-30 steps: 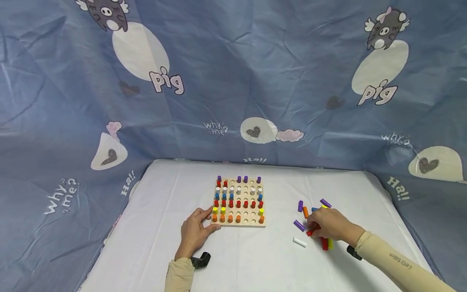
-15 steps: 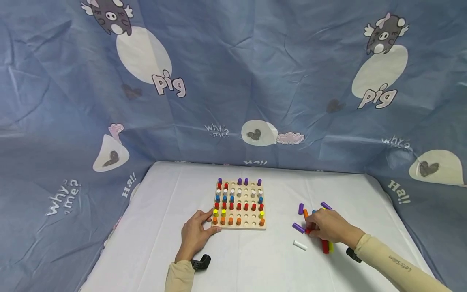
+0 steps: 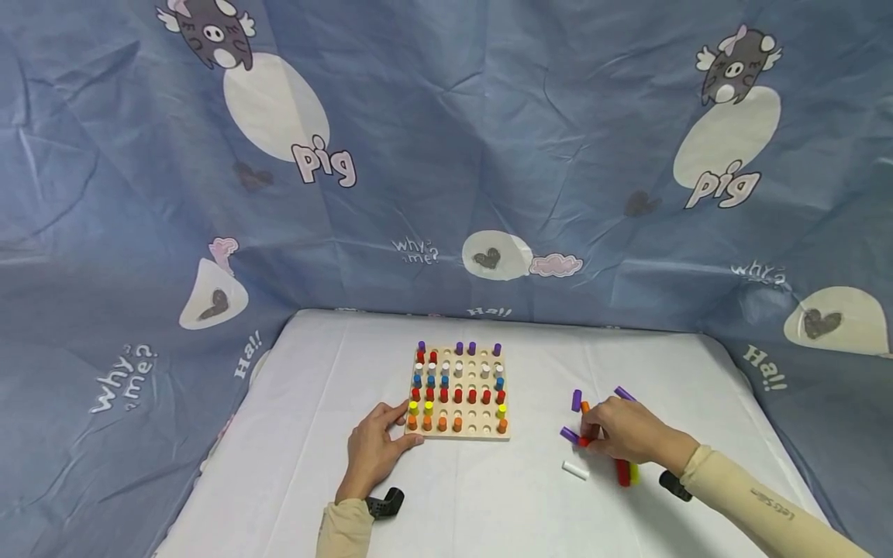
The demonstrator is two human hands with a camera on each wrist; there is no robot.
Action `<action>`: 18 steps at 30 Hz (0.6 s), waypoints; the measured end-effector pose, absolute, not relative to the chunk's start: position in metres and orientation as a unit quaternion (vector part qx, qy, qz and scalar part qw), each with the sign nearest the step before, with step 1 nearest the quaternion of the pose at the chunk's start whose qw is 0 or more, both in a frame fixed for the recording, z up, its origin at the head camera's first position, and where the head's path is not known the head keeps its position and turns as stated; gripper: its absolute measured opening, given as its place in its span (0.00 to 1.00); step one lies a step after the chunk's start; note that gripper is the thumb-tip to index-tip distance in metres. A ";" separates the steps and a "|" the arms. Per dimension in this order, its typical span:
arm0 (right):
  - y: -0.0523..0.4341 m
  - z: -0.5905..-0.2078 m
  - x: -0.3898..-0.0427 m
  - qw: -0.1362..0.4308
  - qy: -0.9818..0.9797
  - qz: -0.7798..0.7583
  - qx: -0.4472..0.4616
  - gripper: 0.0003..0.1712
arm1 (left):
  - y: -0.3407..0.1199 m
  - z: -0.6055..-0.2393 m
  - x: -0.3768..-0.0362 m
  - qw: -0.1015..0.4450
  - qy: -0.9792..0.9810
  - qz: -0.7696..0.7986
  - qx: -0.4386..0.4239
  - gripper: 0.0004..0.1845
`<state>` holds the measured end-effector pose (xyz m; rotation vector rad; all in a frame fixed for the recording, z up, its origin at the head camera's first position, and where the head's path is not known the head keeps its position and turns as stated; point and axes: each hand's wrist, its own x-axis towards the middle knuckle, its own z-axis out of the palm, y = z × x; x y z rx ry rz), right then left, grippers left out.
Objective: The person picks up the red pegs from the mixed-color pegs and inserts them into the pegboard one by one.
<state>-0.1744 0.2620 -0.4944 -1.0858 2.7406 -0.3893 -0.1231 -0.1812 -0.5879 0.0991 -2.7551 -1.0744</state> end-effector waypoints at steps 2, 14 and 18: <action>0.261 -0.493 -0.175 0.091 0.919 -0.130 -0.360 0.09 | -0.181 -0.588 -0.123 0.090 -0.927 -0.362 0.033 0.38; 0.257 -0.475 -0.176 0.082 0.916 -0.146 -0.365 0.09 | -0.180 -0.588 -0.123 0.092 -0.929 -0.356 0.034 0.38; 0.254 -0.471 -0.179 0.071 0.912 -0.151 -0.374 0.08 | -0.180 -0.588 -0.123 0.094 -0.929 -0.357 0.032 0.38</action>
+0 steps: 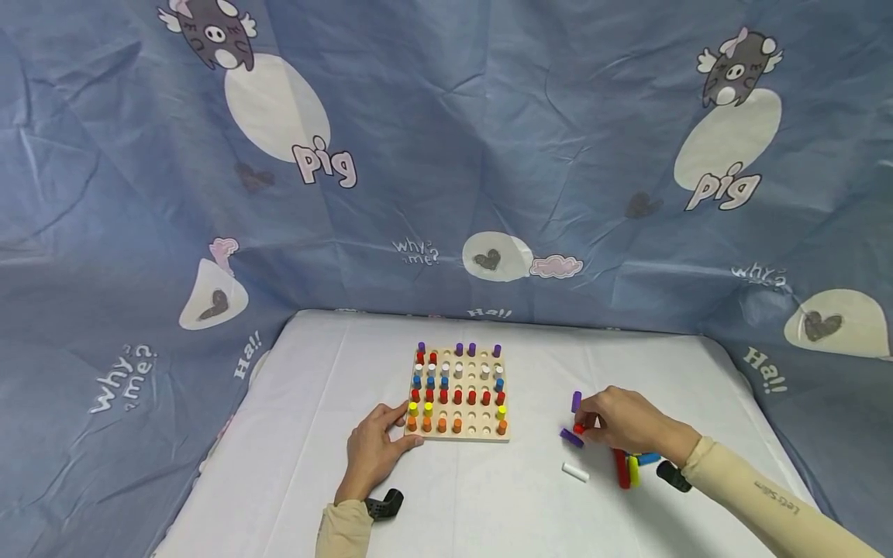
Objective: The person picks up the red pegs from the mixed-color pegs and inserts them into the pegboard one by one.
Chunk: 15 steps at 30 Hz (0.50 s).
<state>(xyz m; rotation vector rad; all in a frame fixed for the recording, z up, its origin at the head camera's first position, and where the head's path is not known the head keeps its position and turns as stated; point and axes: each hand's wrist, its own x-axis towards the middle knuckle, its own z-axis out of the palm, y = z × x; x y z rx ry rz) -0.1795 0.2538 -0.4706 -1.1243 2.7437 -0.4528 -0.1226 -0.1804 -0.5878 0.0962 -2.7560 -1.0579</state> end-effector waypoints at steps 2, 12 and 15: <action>0.251 -0.469 -0.182 0.068 0.912 -0.151 -0.375 0.08 | -0.180 -0.588 -0.122 0.094 -0.929 -0.357 0.030 0.38; 0.220 -0.457 -0.199 0.046 0.909 -0.144 -0.388 0.14 | -0.181 -0.588 -0.123 0.095 -0.928 -0.359 0.031 0.39; 0.210 -0.454 -0.202 0.035 0.905 -0.144 -0.399 0.12 | -0.182 -0.588 -0.122 0.095 -0.928 -0.359 0.032 0.39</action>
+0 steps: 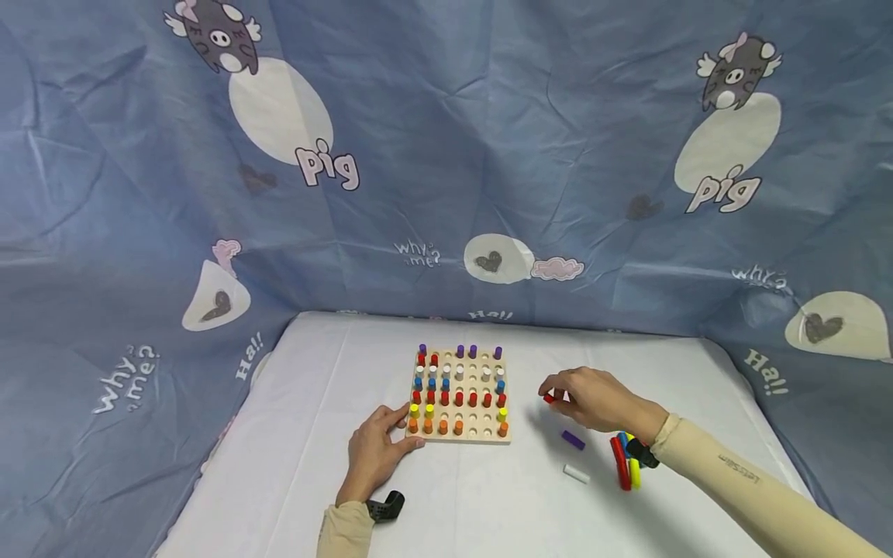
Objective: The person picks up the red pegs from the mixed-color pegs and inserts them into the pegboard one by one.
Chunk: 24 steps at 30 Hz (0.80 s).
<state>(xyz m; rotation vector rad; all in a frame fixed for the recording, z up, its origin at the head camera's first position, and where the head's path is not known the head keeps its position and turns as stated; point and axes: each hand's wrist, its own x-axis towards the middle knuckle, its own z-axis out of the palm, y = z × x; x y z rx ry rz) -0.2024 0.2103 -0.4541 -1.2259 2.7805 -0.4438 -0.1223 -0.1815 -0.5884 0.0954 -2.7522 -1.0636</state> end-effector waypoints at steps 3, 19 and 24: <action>0.202 -0.453 -0.207 0.027 0.903 -0.140 -0.405 0.12 | -0.181 -0.589 -0.122 0.095 -0.929 -0.358 0.031 0.39; 0.165 -0.450 -0.235 -0.066 0.898 -0.101 -0.422 0.08 | -0.184 -0.589 -0.124 0.105 -0.929 -0.354 0.025 0.40; 0.147 -0.445 -0.243 -0.085 0.892 -0.106 -0.431 0.08 | -0.183 -0.589 -0.123 0.101 -0.928 -0.359 0.027 0.40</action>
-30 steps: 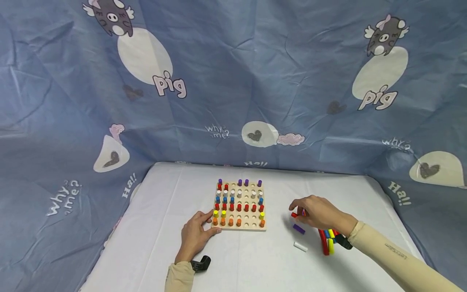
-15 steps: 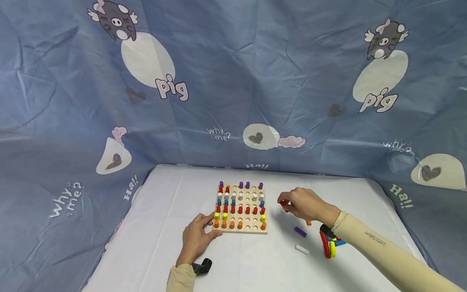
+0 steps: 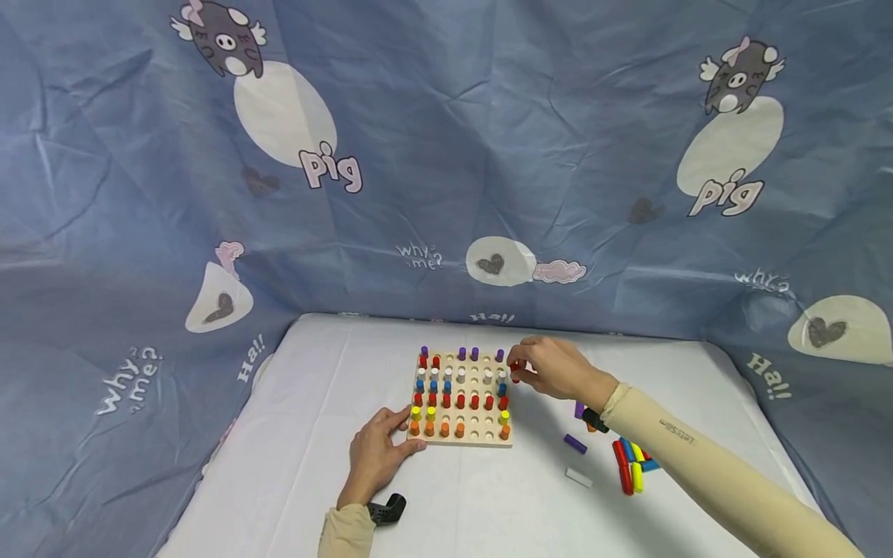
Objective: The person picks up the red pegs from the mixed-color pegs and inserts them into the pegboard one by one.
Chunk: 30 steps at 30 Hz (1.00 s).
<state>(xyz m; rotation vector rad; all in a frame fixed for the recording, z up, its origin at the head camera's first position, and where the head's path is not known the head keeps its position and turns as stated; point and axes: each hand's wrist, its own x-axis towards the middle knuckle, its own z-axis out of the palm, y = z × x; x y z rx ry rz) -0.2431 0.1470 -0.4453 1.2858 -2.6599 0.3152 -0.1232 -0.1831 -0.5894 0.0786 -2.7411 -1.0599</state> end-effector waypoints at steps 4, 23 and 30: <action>0.130 -0.441 -0.249 0.087 -0.892 0.096 0.434 0.08 | -0.183 -0.588 -0.122 0.103 -0.927 -0.359 0.028 0.40; 0.060 -0.437 -0.279 0.081 -0.886 0.120 0.440 0.08 | -0.183 -0.590 -0.124 0.101 -0.927 -0.360 0.020 0.39; 0.044 -0.453 -0.290 0.071 -0.893 0.120 0.429 0.06 | -0.185 -0.590 -0.123 0.105 -0.927 -0.359 0.020 0.39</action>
